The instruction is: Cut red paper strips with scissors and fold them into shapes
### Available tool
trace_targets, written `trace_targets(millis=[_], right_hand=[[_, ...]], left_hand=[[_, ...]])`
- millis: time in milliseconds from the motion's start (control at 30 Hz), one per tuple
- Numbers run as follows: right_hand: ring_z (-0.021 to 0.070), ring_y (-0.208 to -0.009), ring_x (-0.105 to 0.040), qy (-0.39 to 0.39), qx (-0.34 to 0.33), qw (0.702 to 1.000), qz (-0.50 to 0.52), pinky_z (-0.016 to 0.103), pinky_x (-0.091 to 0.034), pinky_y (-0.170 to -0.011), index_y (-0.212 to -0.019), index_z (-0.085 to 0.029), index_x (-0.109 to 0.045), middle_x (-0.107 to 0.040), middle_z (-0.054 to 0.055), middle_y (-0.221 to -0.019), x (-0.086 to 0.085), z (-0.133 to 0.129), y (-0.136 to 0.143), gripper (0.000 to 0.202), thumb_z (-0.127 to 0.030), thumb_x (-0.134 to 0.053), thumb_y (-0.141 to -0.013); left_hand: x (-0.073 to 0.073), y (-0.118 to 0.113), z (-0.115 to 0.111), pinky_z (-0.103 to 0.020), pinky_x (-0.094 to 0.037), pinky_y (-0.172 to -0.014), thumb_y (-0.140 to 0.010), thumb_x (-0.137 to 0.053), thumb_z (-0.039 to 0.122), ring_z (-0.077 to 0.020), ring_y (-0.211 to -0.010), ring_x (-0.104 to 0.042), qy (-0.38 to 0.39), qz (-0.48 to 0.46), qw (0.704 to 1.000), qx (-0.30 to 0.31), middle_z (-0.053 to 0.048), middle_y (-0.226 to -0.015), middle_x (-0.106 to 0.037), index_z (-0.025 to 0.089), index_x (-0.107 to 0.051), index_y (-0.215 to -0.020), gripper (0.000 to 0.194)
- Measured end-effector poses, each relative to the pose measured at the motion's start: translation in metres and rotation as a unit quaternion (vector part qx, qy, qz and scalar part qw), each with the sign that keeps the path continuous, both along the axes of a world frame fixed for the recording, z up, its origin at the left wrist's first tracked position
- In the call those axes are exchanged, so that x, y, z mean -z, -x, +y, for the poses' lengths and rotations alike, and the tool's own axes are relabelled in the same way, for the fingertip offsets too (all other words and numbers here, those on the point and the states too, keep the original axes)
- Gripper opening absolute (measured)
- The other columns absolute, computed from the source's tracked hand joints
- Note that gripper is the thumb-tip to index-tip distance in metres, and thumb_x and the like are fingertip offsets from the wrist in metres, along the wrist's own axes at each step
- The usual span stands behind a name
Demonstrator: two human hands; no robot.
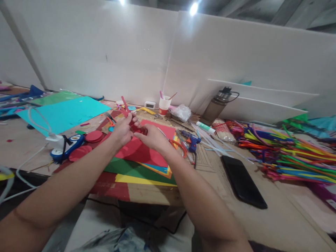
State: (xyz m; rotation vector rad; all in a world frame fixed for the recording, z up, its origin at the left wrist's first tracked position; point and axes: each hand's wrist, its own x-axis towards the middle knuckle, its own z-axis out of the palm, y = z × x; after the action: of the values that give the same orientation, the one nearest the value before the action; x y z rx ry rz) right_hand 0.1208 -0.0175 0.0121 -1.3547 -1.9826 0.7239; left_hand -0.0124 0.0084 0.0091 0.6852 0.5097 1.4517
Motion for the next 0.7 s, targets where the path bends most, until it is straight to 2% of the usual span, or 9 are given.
trace_targets(millis=[133, 267, 367, 467, 600, 700], right_hand=[[0.0121, -0.070, -0.060, -0.024, 0.037, 0.986, 0.162, 0.024, -0.045, -0.064, -0.085, -0.017, -0.060, -0.066, 0.001, -0.080, -0.009, 0.007, -0.010, 0.028, -0.044, -0.056, -0.086], [0.0120, -0.046, -0.058, 0.059, -0.020, 0.957, 0.284, 0.025, -0.047, -0.052, -0.082, -0.020, -0.052, -0.058, -0.005, -0.056, -0.011, 0.007, -0.013, 0.024, -0.044, -0.054, -0.087], [0.0144, -0.036, -0.054, 0.083, -0.032, 0.948, 0.305, 0.026, -0.043, -0.041, -0.078, -0.022, -0.047, -0.049, -0.008, -0.044, -0.009, 0.004, -0.012, 0.024, -0.044, -0.058, -0.083], [0.0144, -0.035, -0.053, 0.073, -0.016, 0.944, 0.322, 0.026, -0.042, -0.038, -0.074, -0.023, -0.045, -0.045, -0.009, -0.045, -0.007, 0.005, -0.012, 0.028, -0.045, -0.062, -0.080], [0.0100, -0.047, -0.052, 0.016, 0.069, 0.942, 0.329, 0.024, -0.045, -0.049, -0.073, -0.021, -0.049, -0.051, -0.006, -0.058, -0.011, 0.013, -0.019, 0.027, -0.043, -0.066, -0.074], [0.0091, -0.061, -0.055, -0.038, 0.101, 0.935, 0.337, 0.023, -0.047, -0.061, -0.077, -0.019, -0.057, -0.059, -0.002, -0.072, -0.021, 0.016, -0.030, 0.026, -0.043, -0.066, -0.073]], left_hand=[[-0.001, 0.000, -0.005, -0.022, -0.044, -0.051, -0.095, -0.050, 0.024, -0.0085, -0.049, -0.051, 0.001, 0.066, 0.994, 0.082, 0.002, -0.063, -0.053, 0.015, -0.057, -0.082, 0.017], [0.005, -0.008, -0.013, -0.025, -0.046, -0.049, -0.089, -0.060, 0.031, -0.0117, -0.049, -0.053, -0.019, 0.144, 0.974, 0.171, -0.002, -0.063, -0.057, 0.014, -0.058, -0.077, 0.021], [0.009, -0.011, -0.017, -0.025, -0.046, -0.050, -0.086, -0.064, 0.036, -0.0128, -0.051, -0.056, -0.049, 0.164, 0.964, 0.203, -0.004, -0.064, -0.059, 0.013, -0.060, -0.076, 0.026], [0.010, -0.009, -0.018, -0.025, -0.048, -0.052, -0.085, -0.066, 0.037, -0.0136, -0.052, -0.059, -0.060, 0.160, 0.957, 0.233, -0.006, -0.065, -0.062, 0.011, -0.062, -0.078, 0.027], [0.006, -0.005, -0.018, -0.028, -0.053, -0.057, -0.089, -0.061, 0.032, -0.0161, -0.056, -0.063, -0.036, 0.141, 0.955, 0.259, -0.008, -0.068, -0.065, 0.010, -0.066, -0.085, 0.023], [0.004, -0.005, -0.017, -0.032, -0.056, -0.061, -0.092, -0.055, 0.026, -0.0180, -0.060, -0.066, 0.023, 0.138, 0.962, 0.233, -0.012, -0.073, -0.068, 0.010, -0.067, -0.084, 0.022]])
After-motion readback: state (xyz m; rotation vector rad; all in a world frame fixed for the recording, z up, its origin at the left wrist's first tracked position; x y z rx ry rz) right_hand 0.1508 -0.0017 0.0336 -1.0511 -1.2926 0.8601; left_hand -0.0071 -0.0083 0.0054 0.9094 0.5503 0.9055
